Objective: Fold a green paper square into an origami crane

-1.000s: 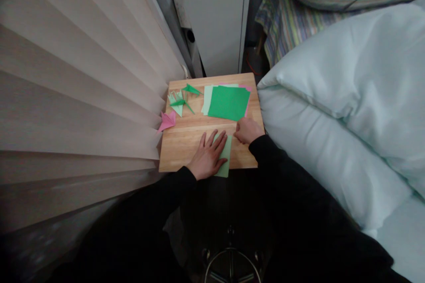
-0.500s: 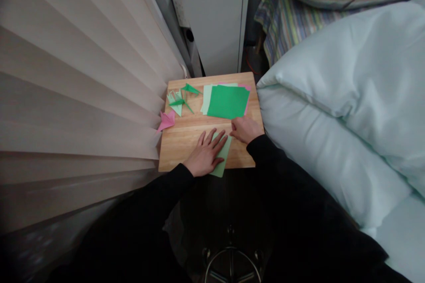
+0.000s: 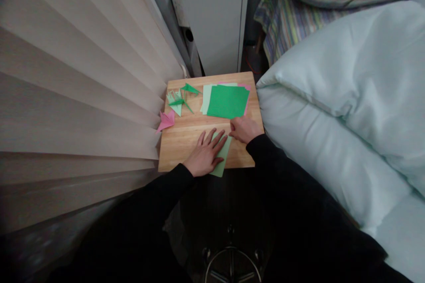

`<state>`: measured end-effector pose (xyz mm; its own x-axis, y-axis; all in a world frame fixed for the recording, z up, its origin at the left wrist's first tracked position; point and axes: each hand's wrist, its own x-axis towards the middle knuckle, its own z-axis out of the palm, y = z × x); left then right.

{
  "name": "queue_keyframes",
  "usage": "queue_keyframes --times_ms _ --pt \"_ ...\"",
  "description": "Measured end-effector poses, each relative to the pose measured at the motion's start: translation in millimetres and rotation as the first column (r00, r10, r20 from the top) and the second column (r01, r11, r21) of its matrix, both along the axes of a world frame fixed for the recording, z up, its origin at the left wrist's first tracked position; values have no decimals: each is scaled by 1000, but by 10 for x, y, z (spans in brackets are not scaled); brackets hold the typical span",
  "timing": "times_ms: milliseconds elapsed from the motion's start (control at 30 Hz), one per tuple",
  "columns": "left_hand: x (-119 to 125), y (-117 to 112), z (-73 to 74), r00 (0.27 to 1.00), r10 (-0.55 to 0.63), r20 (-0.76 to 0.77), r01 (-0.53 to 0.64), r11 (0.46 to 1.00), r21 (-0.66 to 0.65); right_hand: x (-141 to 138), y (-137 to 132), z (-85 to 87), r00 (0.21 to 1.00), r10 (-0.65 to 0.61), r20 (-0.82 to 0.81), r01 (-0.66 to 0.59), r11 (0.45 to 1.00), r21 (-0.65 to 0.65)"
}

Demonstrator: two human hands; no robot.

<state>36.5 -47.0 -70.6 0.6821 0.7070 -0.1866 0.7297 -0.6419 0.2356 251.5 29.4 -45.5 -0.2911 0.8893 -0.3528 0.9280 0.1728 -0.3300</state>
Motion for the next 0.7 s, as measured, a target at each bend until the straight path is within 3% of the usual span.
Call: queue_keyframes --times_ms 700 --pt "2 -1 -6 1000 4 7 -4 1000 -5 23 16 -38 997 -14 -80 13 1000 -14"
